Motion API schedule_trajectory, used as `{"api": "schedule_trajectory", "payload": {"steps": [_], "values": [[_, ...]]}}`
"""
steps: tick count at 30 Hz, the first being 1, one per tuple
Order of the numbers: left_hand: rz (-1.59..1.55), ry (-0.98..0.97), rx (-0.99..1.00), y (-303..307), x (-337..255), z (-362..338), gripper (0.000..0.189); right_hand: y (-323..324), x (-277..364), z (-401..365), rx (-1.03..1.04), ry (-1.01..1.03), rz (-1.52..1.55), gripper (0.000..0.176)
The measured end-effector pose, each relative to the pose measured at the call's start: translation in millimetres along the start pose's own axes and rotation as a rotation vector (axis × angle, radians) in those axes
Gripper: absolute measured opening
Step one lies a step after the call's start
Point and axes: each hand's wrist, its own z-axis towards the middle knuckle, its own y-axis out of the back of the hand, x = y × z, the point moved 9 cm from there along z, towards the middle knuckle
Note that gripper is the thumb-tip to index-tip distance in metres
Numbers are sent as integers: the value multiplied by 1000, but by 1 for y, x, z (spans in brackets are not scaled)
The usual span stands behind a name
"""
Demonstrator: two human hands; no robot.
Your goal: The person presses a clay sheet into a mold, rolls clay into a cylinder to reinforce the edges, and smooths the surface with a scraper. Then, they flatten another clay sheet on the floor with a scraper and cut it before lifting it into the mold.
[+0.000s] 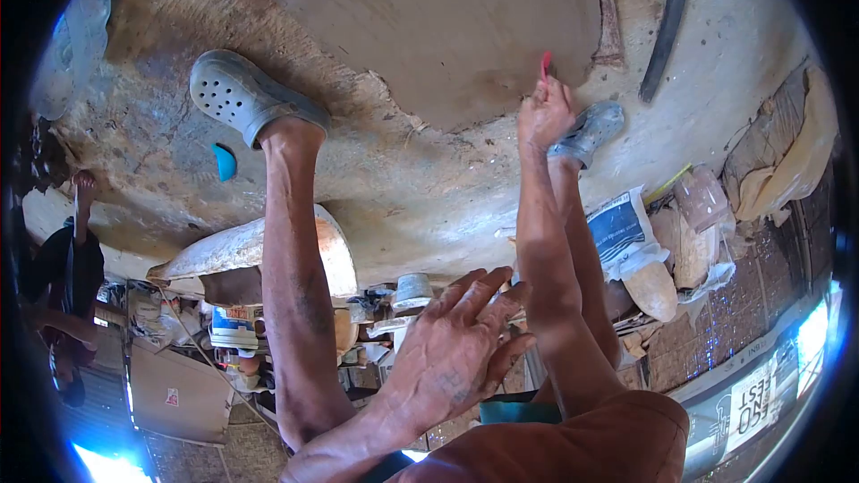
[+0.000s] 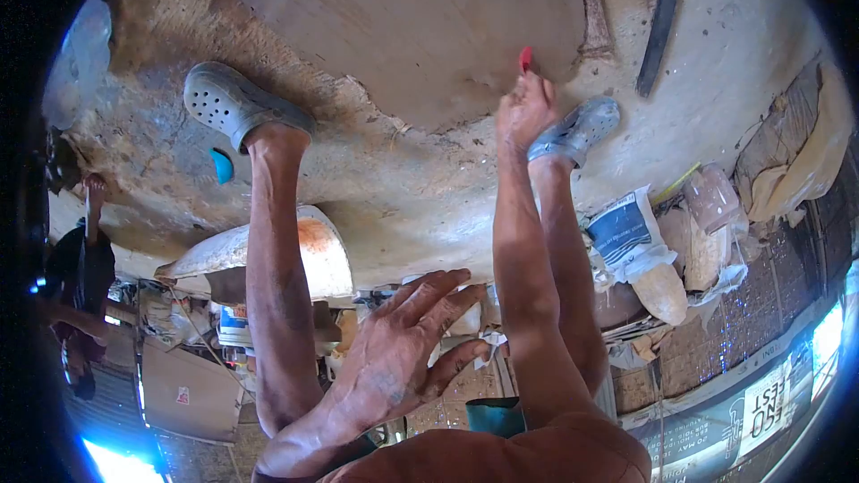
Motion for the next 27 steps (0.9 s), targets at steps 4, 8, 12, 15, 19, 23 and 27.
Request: {"api": "schedule_trajectory", "payload": {"steps": [4,8,12,15,19,23,27], "values": [[-50,-55,-17,0,-13,-1,53,-22,38,-35,53,128,-25,26],[-57,-43,-11,-4,-11,4,54,-32,50,-63,64,199,22,28],[-25,-14,-13,-12,0,10,53,-45,71,-105,232,314,88,26],[4,39,11,-14,9,14,52,-36,77,-114,360,402,211,20],[-9,55,-40,-4,12,10,51,13,14,-35,32,38,68,6],[-64,-15,-69,4,9,3,51,-20,-34,-12,-49,-182,-146,9],[-145,68,-124,44,14,-8,48,-59,92,-38,-7,-305,-49,12]]}}
